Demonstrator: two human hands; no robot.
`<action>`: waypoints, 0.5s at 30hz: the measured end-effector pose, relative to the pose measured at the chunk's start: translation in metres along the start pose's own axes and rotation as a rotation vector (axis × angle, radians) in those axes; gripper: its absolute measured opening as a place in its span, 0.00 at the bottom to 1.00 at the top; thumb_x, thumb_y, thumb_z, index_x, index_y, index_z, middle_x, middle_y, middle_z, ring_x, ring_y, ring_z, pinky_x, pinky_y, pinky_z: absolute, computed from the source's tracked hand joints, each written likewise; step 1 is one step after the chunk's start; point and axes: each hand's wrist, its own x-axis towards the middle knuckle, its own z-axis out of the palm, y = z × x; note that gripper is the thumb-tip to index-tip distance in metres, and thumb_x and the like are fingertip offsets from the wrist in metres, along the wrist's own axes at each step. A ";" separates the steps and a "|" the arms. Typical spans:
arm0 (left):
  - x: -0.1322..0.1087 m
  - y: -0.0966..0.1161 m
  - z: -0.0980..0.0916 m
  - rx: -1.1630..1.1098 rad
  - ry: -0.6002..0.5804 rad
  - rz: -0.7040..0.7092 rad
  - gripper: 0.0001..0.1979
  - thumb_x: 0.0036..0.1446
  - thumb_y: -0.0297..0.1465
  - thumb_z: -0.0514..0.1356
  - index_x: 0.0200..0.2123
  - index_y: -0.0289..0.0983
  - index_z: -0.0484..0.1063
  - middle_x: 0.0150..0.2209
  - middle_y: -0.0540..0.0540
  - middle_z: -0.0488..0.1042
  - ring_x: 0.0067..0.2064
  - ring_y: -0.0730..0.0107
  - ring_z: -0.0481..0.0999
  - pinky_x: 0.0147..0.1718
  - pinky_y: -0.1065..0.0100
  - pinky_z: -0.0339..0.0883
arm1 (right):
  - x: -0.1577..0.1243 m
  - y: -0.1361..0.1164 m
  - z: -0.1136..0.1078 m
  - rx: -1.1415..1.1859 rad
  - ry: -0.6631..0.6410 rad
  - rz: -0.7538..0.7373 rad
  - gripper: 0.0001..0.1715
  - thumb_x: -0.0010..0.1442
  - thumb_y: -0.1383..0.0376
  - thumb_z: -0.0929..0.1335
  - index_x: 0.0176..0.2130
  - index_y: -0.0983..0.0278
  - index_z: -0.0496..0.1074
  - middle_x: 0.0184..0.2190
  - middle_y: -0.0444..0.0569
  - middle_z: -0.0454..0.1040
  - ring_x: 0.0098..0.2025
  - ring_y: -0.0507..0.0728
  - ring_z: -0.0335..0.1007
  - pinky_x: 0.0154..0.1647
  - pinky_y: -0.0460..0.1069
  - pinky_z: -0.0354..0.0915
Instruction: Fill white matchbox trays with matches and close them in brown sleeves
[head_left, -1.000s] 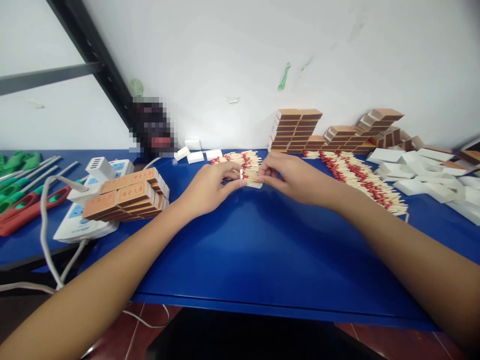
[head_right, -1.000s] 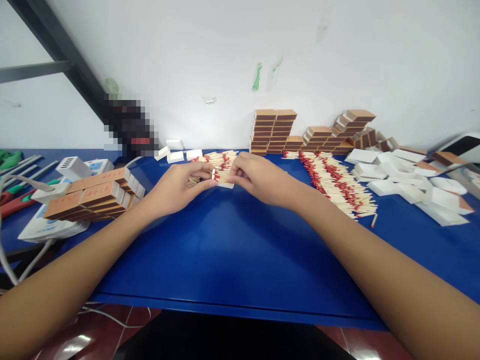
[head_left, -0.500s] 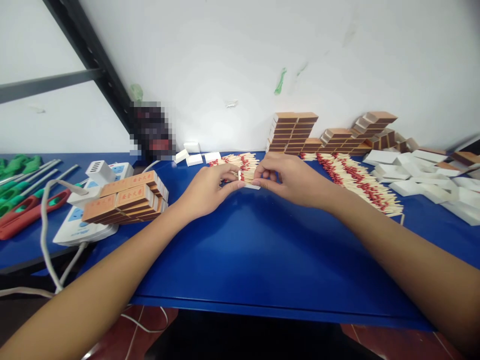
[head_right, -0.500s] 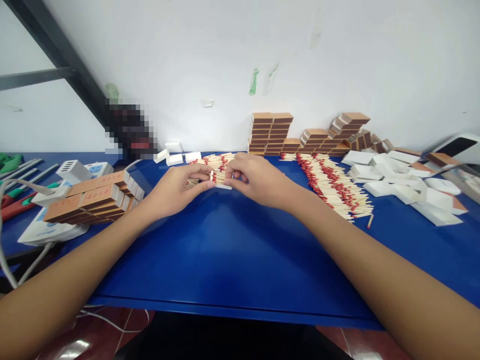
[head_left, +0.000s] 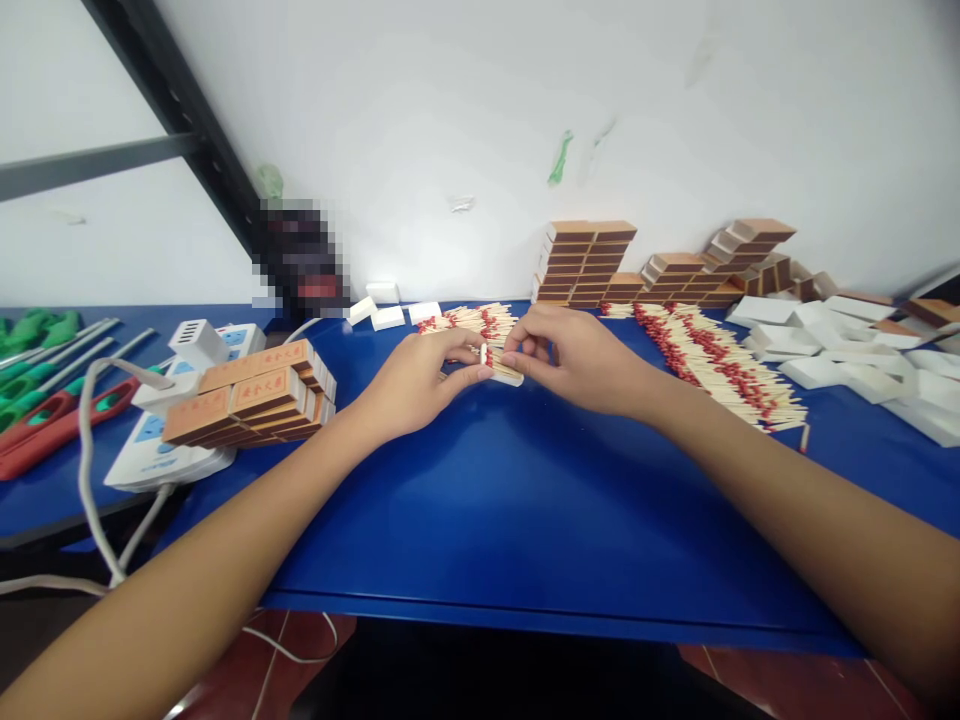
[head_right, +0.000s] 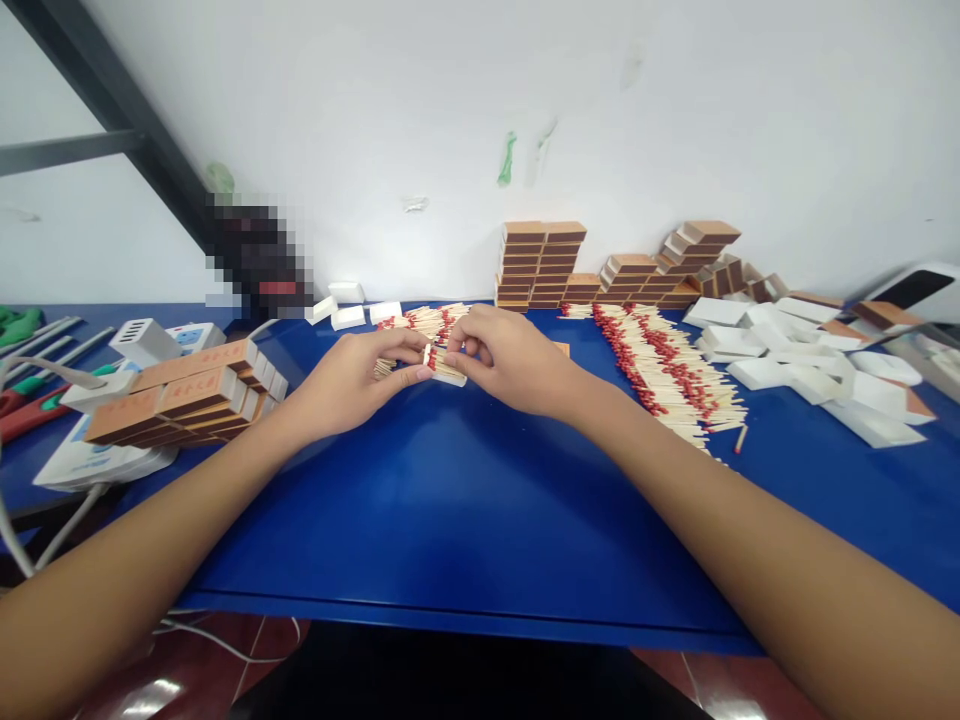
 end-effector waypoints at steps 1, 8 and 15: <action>0.000 0.000 0.000 -0.001 0.000 -0.002 0.11 0.70 0.39 0.66 0.50 0.40 0.79 0.50 0.46 0.88 0.53 0.55 0.87 0.54 0.59 0.74 | 0.000 0.000 0.000 -0.007 -0.016 0.002 0.09 0.70 0.61 0.70 0.37 0.62 0.76 0.34 0.49 0.74 0.35 0.57 0.69 0.38 0.52 0.62; 0.000 0.001 0.001 -0.002 -0.027 -0.029 0.12 0.69 0.39 0.67 0.52 0.40 0.80 0.53 0.44 0.87 0.55 0.54 0.86 0.57 0.57 0.74 | -0.002 0.003 0.003 -0.079 -0.039 -0.013 0.08 0.70 0.62 0.69 0.38 0.62 0.74 0.37 0.52 0.74 0.38 0.58 0.70 0.40 0.52 0.62; -0.001 0.003 0.001 -0.021 -0.048 -0.018 0.11 0.70 0.38 0.65 0.52 0.41 0.80 0.53 0.43 0.87 0.55 0.54 0.86 0.59 0.55 0.74 | -0.003 0.000 0.002 -0.050 -0.007 -0.094 0.08 0.70 0.65 0.68 0.44 0.60 0.79 0.36 0.50 0.73 0.37 0.58 0.69 0.40 0.52 0.63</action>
